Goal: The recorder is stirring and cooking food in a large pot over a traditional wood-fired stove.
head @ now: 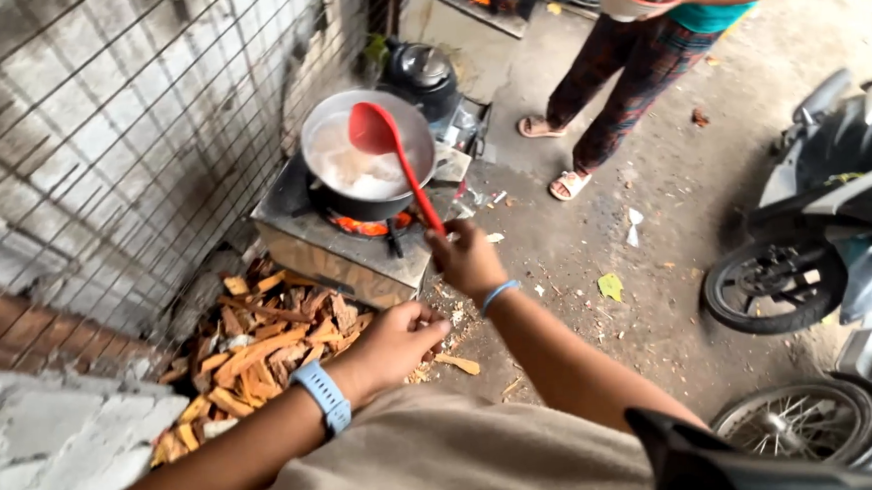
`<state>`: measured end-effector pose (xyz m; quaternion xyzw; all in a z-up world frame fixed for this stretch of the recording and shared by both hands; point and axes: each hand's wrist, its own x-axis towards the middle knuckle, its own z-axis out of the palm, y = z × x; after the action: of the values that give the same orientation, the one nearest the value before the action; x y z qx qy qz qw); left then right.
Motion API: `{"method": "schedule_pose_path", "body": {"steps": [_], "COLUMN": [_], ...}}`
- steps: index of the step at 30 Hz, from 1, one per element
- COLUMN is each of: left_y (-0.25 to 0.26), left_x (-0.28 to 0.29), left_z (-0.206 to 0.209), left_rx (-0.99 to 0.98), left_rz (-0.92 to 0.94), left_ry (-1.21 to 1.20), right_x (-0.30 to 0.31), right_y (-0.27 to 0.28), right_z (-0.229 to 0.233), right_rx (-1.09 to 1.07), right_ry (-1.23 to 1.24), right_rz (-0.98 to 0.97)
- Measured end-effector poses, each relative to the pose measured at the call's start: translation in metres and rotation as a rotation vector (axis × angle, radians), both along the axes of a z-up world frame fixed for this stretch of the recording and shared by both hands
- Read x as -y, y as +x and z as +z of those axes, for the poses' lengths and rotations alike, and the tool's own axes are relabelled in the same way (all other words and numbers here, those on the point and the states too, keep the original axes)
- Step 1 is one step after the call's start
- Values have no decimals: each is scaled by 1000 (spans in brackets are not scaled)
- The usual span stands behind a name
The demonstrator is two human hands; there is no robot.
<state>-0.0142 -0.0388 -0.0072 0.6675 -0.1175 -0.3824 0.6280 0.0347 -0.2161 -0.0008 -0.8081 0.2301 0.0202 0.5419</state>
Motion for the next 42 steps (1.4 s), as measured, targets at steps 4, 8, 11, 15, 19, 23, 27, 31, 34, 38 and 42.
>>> {"method": "schedule_pose_path", "body": {"steps": [4, 8, 11, 15, 19, 23, 27, 31, 34, 38, 42], "left_y": [-7, -13, -12, -16, -22, -21, -21, -19, -25, -31, -31], "left_x": [-6, -21, -30, -38, -42, -44, -45, -39, -39, -41, -42], "left_z": [5, 6, 9, 4, -11, -12, 10, -5, -6, -11, -5], "left_rx": [-115, -172, -196, -228, -28, -16, 239, 427, 386, 358, 316], "left_rz": [-21, 24, 84, 173, 167, 197, 266, 303, 279, 329, 357], "left_ry": [-13, -19, 5, -35, 38, 28, 282, 434, 503, 453, 429], "right_x": [-11, -23, -26, -27, -30, -29, -31, -26, -22, -21, -23], "right_y": [-16, -24, -23, -25, -18, -14, -12, -6, -6, -8, -7], "right_z": [-55, -82, -92, -101, -100, -103, -98, -102, -99, -100, -102], "right_rx": [190, 314, 313, 293, 168, 70, 65, 39, 5, -25, -20], "right_ry": [-118, -280, -302, -305, -353, -407, -438, -446, -466, -456, -459], "right_rz": [55, 85, 91, 112, 113, 93, 123, 139, 160, 179, 171]}}
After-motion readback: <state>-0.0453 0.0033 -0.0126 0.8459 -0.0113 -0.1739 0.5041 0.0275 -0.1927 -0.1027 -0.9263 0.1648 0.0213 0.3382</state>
